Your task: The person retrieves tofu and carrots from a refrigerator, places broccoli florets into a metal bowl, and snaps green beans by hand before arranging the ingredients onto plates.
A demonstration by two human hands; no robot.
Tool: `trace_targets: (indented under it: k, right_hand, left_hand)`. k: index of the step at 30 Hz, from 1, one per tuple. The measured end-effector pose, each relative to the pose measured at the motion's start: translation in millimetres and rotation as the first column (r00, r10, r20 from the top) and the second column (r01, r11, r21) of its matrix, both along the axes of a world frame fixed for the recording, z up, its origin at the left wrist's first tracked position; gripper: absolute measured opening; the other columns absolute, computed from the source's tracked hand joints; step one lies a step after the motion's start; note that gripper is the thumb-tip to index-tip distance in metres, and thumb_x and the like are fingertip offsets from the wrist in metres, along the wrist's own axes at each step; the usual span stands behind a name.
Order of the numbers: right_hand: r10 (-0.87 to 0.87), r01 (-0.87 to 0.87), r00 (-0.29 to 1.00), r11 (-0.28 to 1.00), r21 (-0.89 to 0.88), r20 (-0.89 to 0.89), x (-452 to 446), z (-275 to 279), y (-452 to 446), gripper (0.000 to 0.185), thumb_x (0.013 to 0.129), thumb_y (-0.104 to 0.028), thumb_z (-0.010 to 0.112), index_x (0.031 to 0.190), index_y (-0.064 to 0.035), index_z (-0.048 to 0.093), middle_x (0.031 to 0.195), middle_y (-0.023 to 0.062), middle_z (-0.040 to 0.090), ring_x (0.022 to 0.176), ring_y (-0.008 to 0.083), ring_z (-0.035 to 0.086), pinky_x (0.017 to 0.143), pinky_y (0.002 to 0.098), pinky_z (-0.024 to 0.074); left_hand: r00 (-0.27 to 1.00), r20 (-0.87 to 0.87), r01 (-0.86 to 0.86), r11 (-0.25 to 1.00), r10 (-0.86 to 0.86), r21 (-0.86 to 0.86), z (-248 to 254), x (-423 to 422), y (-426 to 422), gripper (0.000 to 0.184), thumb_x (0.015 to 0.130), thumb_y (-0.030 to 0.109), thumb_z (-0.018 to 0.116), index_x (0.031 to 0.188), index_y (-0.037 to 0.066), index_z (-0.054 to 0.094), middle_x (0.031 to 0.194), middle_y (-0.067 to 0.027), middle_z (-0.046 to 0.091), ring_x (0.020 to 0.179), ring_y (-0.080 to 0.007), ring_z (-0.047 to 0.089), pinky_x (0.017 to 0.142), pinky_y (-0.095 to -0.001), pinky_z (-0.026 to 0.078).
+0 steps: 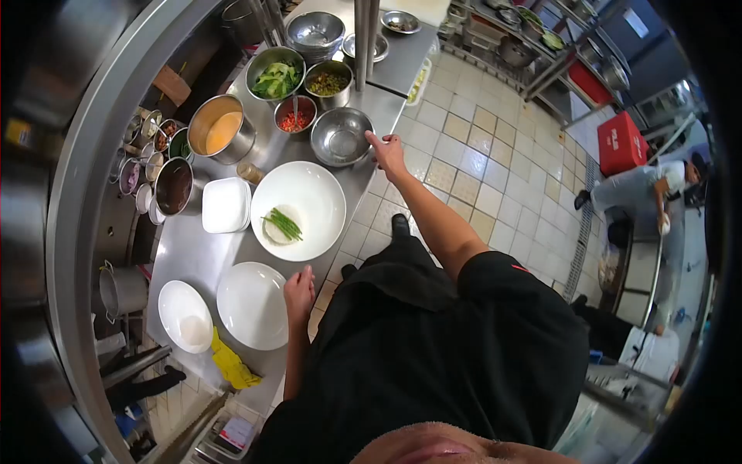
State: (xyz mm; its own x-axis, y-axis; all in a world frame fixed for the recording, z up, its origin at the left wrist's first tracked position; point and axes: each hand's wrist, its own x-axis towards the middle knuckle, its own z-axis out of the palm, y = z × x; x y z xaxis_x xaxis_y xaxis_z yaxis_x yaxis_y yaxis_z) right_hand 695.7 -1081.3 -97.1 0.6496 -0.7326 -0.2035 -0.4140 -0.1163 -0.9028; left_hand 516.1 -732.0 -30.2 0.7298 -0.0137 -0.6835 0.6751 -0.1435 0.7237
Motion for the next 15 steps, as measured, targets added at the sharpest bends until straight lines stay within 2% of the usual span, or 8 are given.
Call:
trace_targets:
  k: [2, 5, 6, 9, 11, 13, 14, 15]
  right_hand:
    - [0.036, -0.035, 0.999, 0.999, 0.041, -0.03, 29, -19, -9, 0.046, 0.075, -0.031, 0.073, 0.096, 0.0047, 0.055, 0.074, 0.0119, 0.059, 0.061, 0.0178, 0.058, 0.051, 0.0313, 0.048]
    - [0.42, -0.419, 0.907, 0.886, 0.197, 0.041, 55, -55, -42, 0.04, 0.075, -0.017, 0.066, 0.104, 0.0075, 0.054, 0.075, 0.0126, 0.06, 0.062, 0.0188, 0.059, 0.051, 0.0321, 0.0487]
    - [0.334, -0.302, 0.942, 0.867, 0.395, -0.014, 42, 22, -39, 0.033, 0.072, -0.008, 0.058, 0.102, 0.0053, 0.057, 0.075, 0.0102, 0.06, 0.063, 0.0183, 0.059, 0.05, 0.0321, 0.0489]
    - [0.553, -0.544, 0.831, 0.781, 0.307, 0.067, 45, 31, -108, 0.028, 0.072, -0.009, 0.06, 0.098, 0.0015, 0.061, 0.074, 0.0068, 0.06, 0.065, 0.0171, 0.059, 0.054, 0.0323, 0.049]
    - [0.62, -0.614, 0.784, 0.783, 0.097, -0.039, 46, 75, -168, 0.026, 0.071, -0.011, 0.059, 0.094, 0.0016, 0.062, 0.075, 0.0106, 0.061, 0.067, 0.0176, 0.058, 0.063, 0.0353, 0.0483]
    - [0.59, -0.585, 0.808, 0.802, 0.12, -0.005, 61, 76, -237, 0.023, 0.071, -0.009, 0.059, 0.092, -0.0013, 0.064, 0.07, 0.005, 0.06, 0.064, 0.0137, 0.056, 0.058, 0.0311, 0.0457]
    - [0.552, -0.536, 0.834, 0.802, 0.262, 0.018, 72, 98, -260, 0.02, 0.071, -0.007, 0.058, 0.09, -0.0004, 0.064, 0.067, 0.0038, 0.059, 0.059, 0.0136, 0.054, 0.053, 0.0295, 0.0442]
    - [0.488, -0.478, 0.872, 0.83, 0.288, 0.039, 85, 127, -271, 0.019, 0.072, -0.005, 0.056, 0.088, 0.0009, 0.063, 0.066, 0.0042, 0.058, 0.054, 0.013, 0.052, 0.049, 0.028, 0.0417]
  left_hand:
    - [0.993, -0.058, -0.106, 0.994, 0.105, -0.016, -8, -4, -10, 0.036, 0.092, 0.037, 0.058, 0.078, 0.004, 0.057, 0.057, 0.0008, 0.047, 0.047, -0.0085, 0.045, 0.042, -0.024, 0.036]
    - [0.954, -0.133, -0.271, 0.963, 0.269, 0.004, -33, -8, -30, 0.043, 0.092, 0.046, 0.054, 0.09, 0.003, 0.057, 0.068, -0.0041, 0.053, 0.05, -0.0122, 0.051, 0.044, -0.0251, 0.042]
    - [0.93, -0.157, -0.34, 0.94, 0.333, -0.02, -32, -6, -42, 0.046, 0.091, 0.048, 0.054, 0.092, 0.003, 0.057, 0.07, -0.0049, 0.054, 0.051, -0.0128, 0.052, 0.044, -0.0252, 0.043]
    - [0.869, -0.152, -0.486, 0.869, 0.471, -0.089, -38, 3, -78, 0.057, 0.091, 0.058, 0.047, 0.103, 0.003, 0.055, 0.077, -0.0067, 0.057, 0.058, -0.016, 0.056, 0.052, -0.0285, 0.046]
    - [0.784, -0.147, -0.621, 0.757, 0.603, -0.205, -38, 10, -98, 0.059, 0.091, 0.061, 0.043, 0.104, 0.005, 0.054, 0.079, -0.0059, 0.058, 0.061, -0.0163, 0.055, 0.057, -0.0298, 0.047]
    - [0.738, -0.11, -0.66, 0.68, 0.665, -0.32, -46, 17, -105, 0.059, 0.091, 0.063, 0.039, 0.111, 0.009, 0.053, 0.087, -0.0058, 0.06, 0.071, -0.0183, 0.058, 0.063, -0.0322, 0.048]
    - [0.729, -0.073, -0.652, 0.66, 0.68, -0.373, -54, 18, -107, 0.059, 0.092, 0.062, 0.039, 0.116, 0.009, 0.052, 0.092, -0.0068, 0.061, 0.074, -0.0195, 0.059, 0.063, -0.0332, 0.049]
    - [0.718, -0.039, -0.641, 0.637, 0.695, -0.428, -57, 19, -111, 0.059, 0.092, 0.061, 0.039, 0.12, 0.01, 0.051, 0.097, -0.0079, 0.062, 0.077, -0.0207, 0.06, 0.064, -0.0342, 0.05]
